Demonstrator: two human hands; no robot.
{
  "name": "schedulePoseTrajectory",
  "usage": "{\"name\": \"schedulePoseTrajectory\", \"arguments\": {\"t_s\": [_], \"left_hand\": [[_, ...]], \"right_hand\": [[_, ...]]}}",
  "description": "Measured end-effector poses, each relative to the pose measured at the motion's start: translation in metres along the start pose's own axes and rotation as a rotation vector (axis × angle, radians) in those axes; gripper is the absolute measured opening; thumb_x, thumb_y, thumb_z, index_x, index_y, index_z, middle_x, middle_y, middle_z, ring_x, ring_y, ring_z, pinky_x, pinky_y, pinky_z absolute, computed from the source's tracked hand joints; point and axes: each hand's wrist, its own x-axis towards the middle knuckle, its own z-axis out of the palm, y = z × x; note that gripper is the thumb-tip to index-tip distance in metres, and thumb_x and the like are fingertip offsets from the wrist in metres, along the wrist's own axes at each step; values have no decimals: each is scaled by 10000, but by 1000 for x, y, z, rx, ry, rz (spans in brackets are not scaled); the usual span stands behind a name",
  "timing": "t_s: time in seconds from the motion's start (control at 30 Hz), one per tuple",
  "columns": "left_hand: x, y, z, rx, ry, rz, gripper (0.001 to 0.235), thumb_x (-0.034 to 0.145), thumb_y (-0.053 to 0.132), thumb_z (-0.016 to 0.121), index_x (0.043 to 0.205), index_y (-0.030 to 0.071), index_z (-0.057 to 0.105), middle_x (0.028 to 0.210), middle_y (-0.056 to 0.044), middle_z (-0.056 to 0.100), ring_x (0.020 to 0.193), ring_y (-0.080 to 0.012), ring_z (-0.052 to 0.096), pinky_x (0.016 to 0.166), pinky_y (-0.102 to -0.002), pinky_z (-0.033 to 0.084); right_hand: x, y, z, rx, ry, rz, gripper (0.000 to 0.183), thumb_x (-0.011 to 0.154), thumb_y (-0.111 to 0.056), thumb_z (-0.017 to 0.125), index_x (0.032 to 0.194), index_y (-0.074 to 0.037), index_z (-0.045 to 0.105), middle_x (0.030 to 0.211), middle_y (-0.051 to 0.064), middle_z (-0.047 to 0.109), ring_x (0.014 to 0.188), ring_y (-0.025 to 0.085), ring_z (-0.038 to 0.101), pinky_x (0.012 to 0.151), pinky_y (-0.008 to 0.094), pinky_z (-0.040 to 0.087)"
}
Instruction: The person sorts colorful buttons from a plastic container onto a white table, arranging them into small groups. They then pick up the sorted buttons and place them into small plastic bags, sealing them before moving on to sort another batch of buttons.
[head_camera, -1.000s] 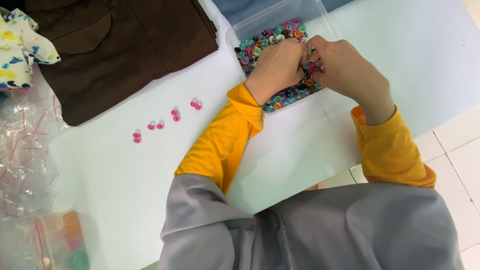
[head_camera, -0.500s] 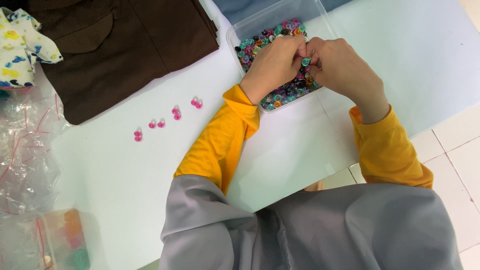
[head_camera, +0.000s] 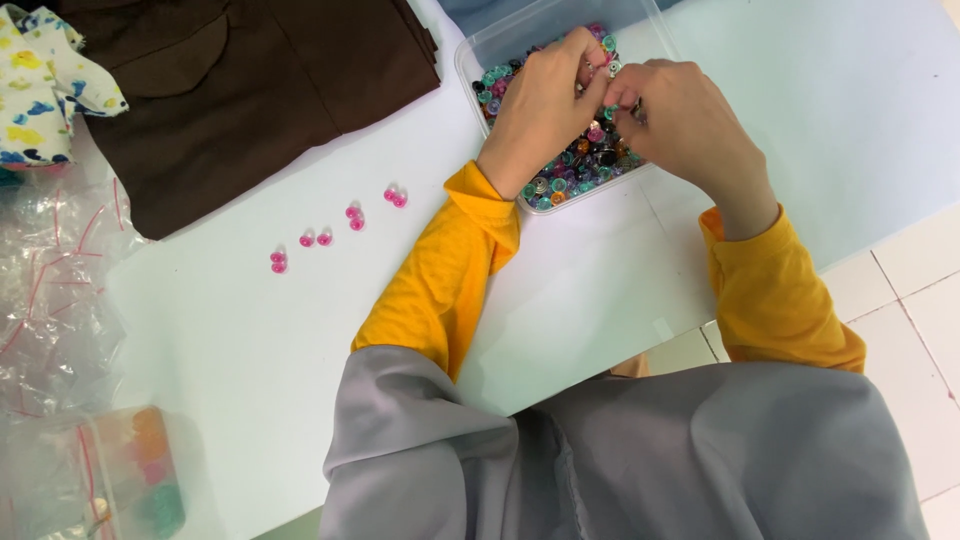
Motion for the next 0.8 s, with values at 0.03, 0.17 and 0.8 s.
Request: {"name": "schedulePoseTrajectory", "arguments": {"t_s": [0.03, 0.17, 0.8], "left_hand": [[0, 3, -3, 3, 4, 1, 71, 918, 114, 606, 906, 119, 536, 734, -4, 650, 650, -199, 635, 552, -372, 493], [-1, 12, -12, -149, 115, 207, 77, 1038, 143, 481, 978, 101, 503, 818, -21, 512, 710, -162, 504, 659, -325, 447], [-104, 50, -182, -292, 217, 29, 35, 1016, 152, 699, 1042, 130, 705, 966, 27, 710, 856, -64, 663, 732, -211, 518]], "right_hand": [[-1, 1, -2, -1, 2, -4, 108, 933, 8, 581, 955, -67, 655, 778, 37, 602, 733, 253, 537, 618, 400, 413], [-5, -5, -15, 241, 101, -126, 259, 979, 34, 614, 1197, -58, 721, 962, 112, 597, 935, 219, 612, 837, 365, 530], [20, -168, 3, 797, 249, -330, 105, 1086, 58, 742, 1148, 36, 661, 1086, 118, 644, 998, 209, 702, 912, 295, 619]]}}
